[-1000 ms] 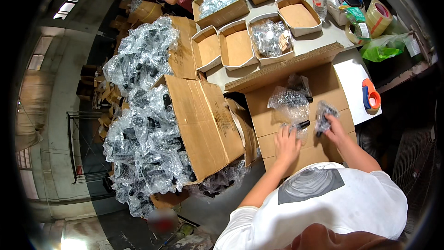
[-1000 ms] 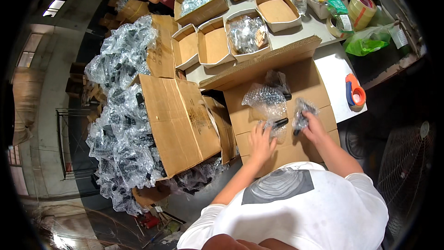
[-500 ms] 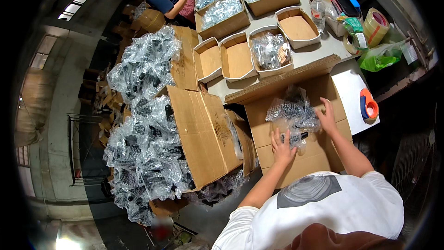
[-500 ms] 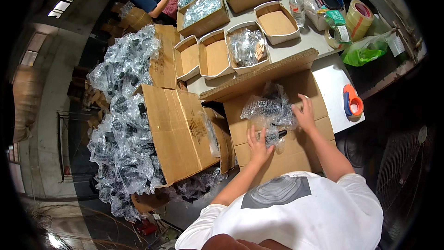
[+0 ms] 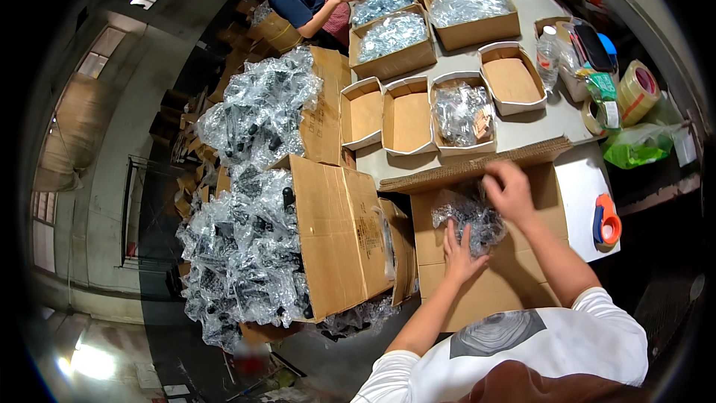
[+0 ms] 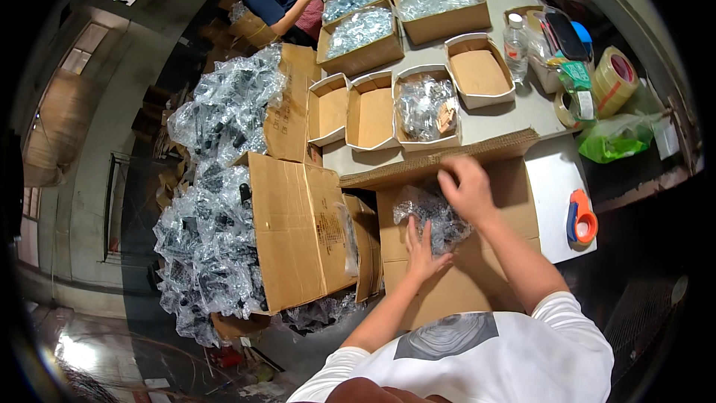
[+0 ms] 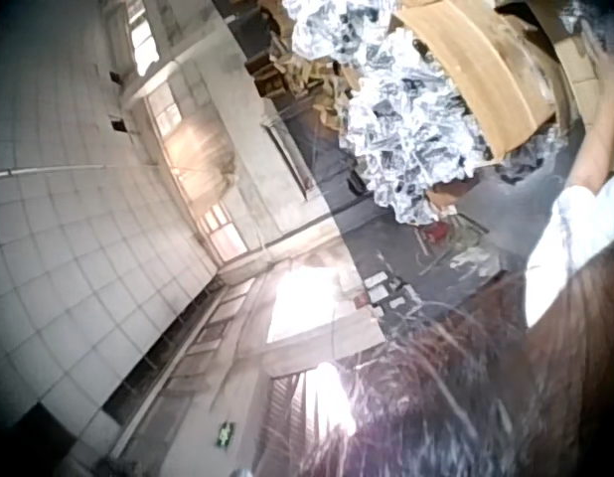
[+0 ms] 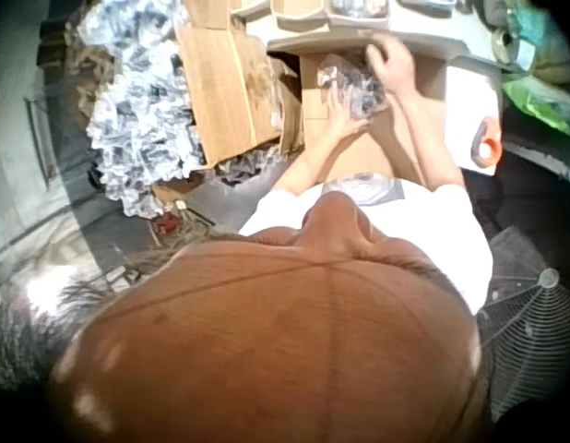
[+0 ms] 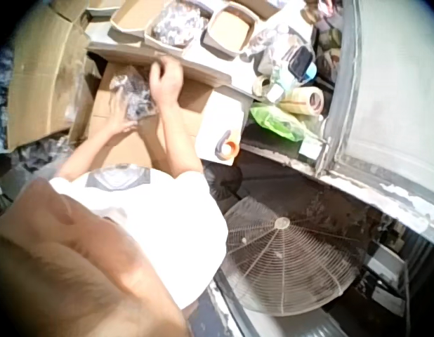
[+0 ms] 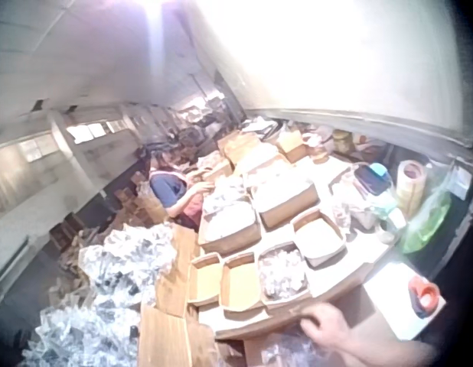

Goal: The person removes a small electronic component from a drawer, then repeatedly fills cardboard boxes with bubble-wrapped plastic items, seals them using a tape dispenser, and stacks the completed boxes on the floor.

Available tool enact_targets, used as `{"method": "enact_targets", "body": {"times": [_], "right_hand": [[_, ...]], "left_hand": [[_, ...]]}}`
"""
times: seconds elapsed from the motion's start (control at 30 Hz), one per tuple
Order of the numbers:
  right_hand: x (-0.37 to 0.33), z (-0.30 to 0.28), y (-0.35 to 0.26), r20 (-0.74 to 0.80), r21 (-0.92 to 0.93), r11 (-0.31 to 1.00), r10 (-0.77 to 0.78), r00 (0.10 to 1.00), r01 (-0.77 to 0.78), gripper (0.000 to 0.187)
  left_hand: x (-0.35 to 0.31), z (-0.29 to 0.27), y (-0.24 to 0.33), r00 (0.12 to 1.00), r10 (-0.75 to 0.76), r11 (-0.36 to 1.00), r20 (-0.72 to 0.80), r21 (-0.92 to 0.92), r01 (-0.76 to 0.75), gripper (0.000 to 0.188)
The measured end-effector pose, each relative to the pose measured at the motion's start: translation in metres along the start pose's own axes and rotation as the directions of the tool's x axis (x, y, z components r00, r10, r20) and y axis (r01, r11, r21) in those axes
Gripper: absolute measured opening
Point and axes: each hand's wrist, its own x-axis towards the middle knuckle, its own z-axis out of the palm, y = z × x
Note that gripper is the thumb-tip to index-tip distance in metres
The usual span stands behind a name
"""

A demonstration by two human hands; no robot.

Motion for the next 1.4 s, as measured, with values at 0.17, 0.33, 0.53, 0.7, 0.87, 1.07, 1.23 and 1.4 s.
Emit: {"method": "enact_targets", "body": {"times": [0.17,0.33,0.53,0.7,0.87,1.07,1.23,1.4], "right_hand": [[0.138,-0.009,0.057,0.267,-0.685,0.642,0.661,0.702,-0.344,0.05],[0.137,0.065,0.162,0.503,-0.756,0.472,0.862,0.059,-0.453,0.082],[0.141,0.057,0.209,0.589,-0.767,0.589,0.804,0.085,-0.255,0.052],[0.149,0.039,0.149,0.913,-0.401,0.724,0.366,0.18,0.561,0.019],[0.133,0.031,0.111,0.514,0.249,0.312,0.76,0.398,-0.917,0.027],[0.133,-0.04,0.034,0.518,0.442,0.425,0.598,0.611,-0.79,0.052],[0.077,-0.123,-0.017,0.45,0.612,0.396,0.537,0.713,-0.685,0.067],[-0.023,-0.187,-0.06,0.391,0.644,0.36,0.603,0.695,-0.675,0.055]], "left_hand": [[-0.096,0.037,0.015,0.914,0.116,0.931,0.388,0.278,-0.236,0.049],[-0.172,0.076,-0.02,0.838,0.453,0.844,0.305,0.155,-0.513,0.044],[-0.152,0.067,0.005,0.737,0.414,0.833,0.534,0.103,-0.543,0.047],[-0.149,0.061,-0.004,0.756,0.432,0.85,0.492,0.057,-0.523,0.048],[-0.067,-0.01,0.008,0.651,0.039,0.987,0.758,0.072,-0.142,0.03],[-0.046,-0.049,0.016,0.805,0.158,0.971,0.571,0.058,-0.232,0.03],[-0.066,-0.02,0.003,0.827,0.245,0.963,0.505,-0.025,-0.269,0.028],[-0.06,-0.044,0.02,0.757,0.241,0.937,0.607,0.058,-0.344,0.016]]}}
